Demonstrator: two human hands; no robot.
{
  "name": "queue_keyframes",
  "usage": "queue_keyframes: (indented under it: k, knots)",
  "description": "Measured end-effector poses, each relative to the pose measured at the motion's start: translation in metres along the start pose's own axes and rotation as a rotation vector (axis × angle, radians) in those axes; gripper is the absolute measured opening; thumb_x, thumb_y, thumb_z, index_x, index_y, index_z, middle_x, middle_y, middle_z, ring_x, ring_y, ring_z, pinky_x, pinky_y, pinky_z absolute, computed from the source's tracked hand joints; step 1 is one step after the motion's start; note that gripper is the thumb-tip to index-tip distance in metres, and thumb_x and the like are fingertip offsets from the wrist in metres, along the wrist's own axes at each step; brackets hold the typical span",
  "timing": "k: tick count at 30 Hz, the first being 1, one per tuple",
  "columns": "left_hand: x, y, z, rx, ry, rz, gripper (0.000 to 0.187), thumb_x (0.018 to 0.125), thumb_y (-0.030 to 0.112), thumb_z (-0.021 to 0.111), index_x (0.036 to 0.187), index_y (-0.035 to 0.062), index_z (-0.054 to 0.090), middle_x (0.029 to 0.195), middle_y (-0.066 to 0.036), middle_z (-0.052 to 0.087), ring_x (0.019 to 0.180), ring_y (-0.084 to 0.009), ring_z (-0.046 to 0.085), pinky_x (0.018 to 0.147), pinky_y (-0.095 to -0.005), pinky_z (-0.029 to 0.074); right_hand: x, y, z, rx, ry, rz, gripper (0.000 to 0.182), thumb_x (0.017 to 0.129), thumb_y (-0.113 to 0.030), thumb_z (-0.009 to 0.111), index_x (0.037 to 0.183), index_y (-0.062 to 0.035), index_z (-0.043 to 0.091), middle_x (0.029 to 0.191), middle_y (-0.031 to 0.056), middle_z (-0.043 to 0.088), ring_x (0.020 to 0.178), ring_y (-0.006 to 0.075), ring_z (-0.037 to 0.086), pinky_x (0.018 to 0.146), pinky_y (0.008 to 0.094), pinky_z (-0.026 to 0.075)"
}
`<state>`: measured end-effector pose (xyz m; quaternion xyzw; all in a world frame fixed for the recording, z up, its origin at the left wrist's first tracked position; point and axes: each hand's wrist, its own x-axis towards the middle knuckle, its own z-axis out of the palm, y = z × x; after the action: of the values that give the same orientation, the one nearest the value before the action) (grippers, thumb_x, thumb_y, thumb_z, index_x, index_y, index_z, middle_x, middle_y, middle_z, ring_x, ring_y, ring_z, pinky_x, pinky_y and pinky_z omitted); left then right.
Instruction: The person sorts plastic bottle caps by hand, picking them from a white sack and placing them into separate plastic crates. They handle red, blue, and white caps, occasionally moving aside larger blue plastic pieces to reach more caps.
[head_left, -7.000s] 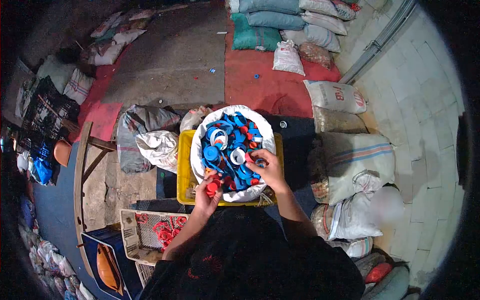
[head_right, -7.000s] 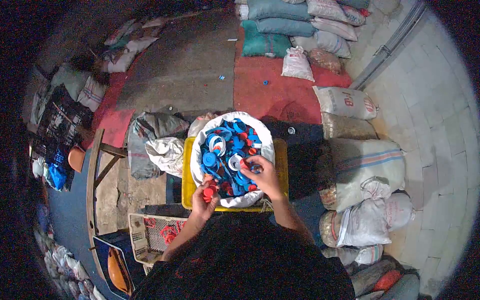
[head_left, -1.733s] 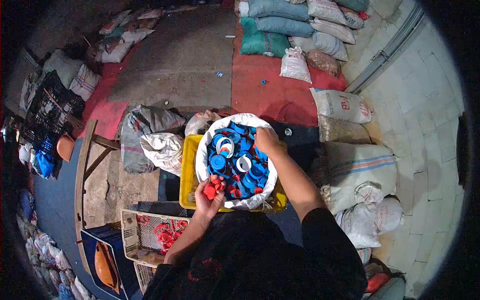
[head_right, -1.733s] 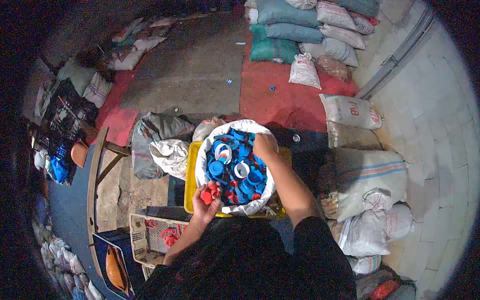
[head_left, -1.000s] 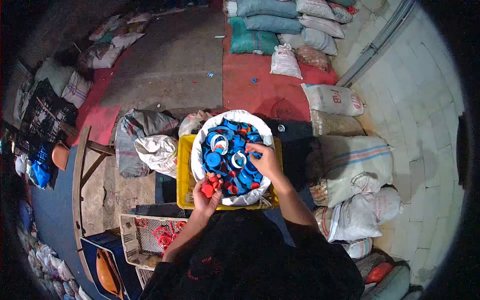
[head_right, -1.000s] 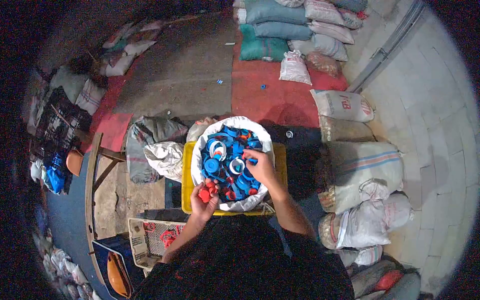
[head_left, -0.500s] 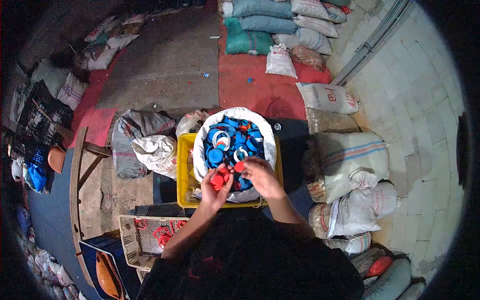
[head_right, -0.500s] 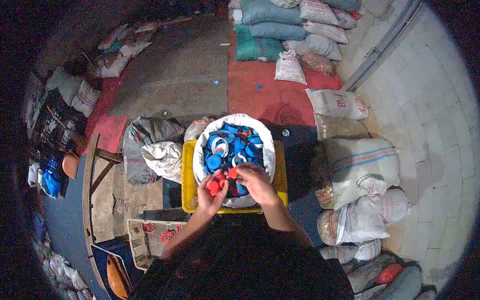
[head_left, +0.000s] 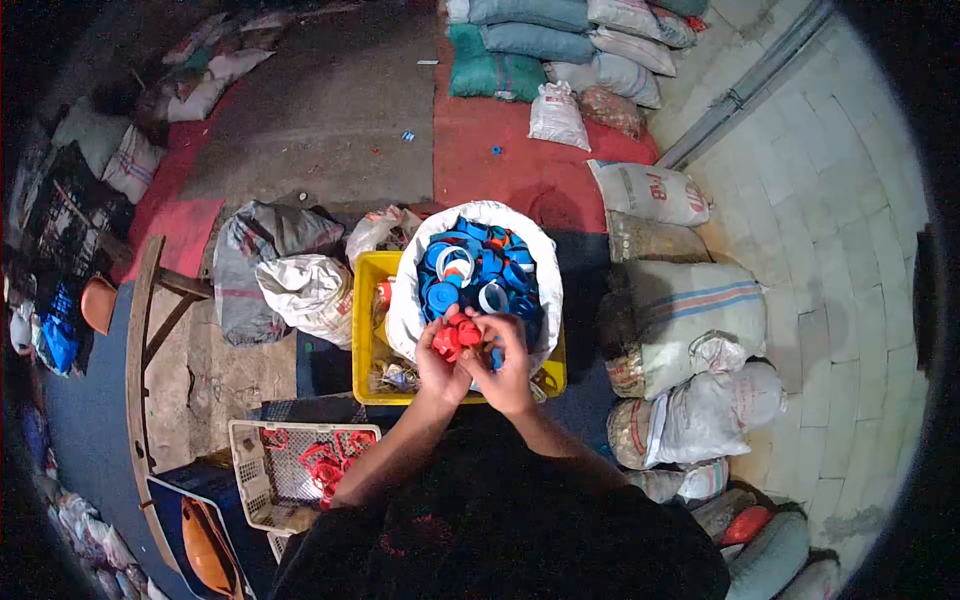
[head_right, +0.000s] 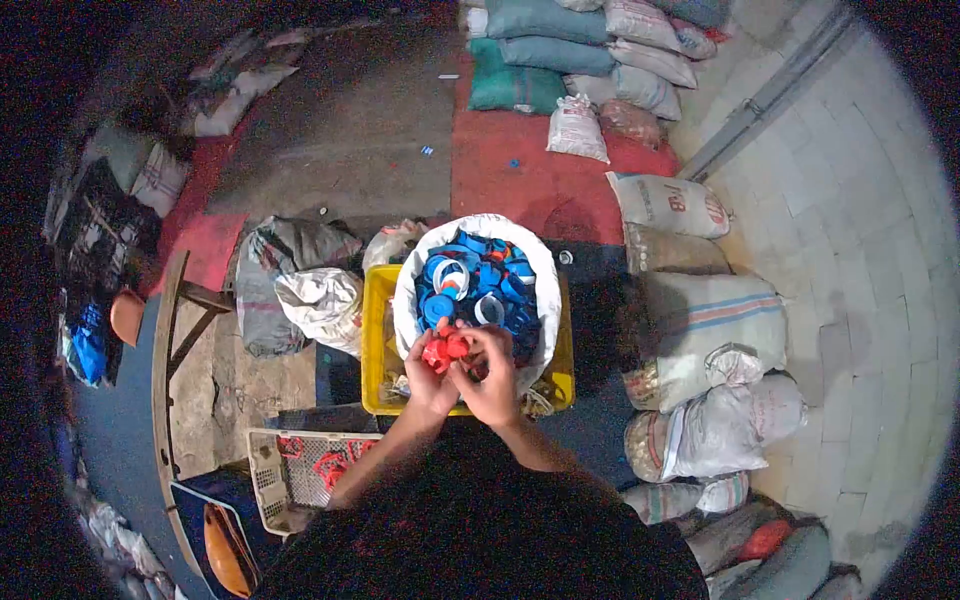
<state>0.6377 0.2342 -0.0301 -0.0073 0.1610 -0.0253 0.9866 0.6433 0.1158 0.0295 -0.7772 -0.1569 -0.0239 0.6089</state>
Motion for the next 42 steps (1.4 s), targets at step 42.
queue_keyframes:
  k: [42]
  knots:
    - [-0.324,0.015,-0.150,-0.200,0.569,1.531,0.043,0.106,0.041,0.046,0.131,0.0081,0.057,0.131,-0.010,0.063,0.124,-0.0235,0.058,0.111,-0.0398,0.041,-0.257,-0.022,0.231,0.852,-1.160,1.338,0.027,0.102,-0.028,0.053,0.114,-0.0051,0.062,0.113,0.0104,0.069,0.105,0.0242,0.067,0.092,0.0390,0.055]
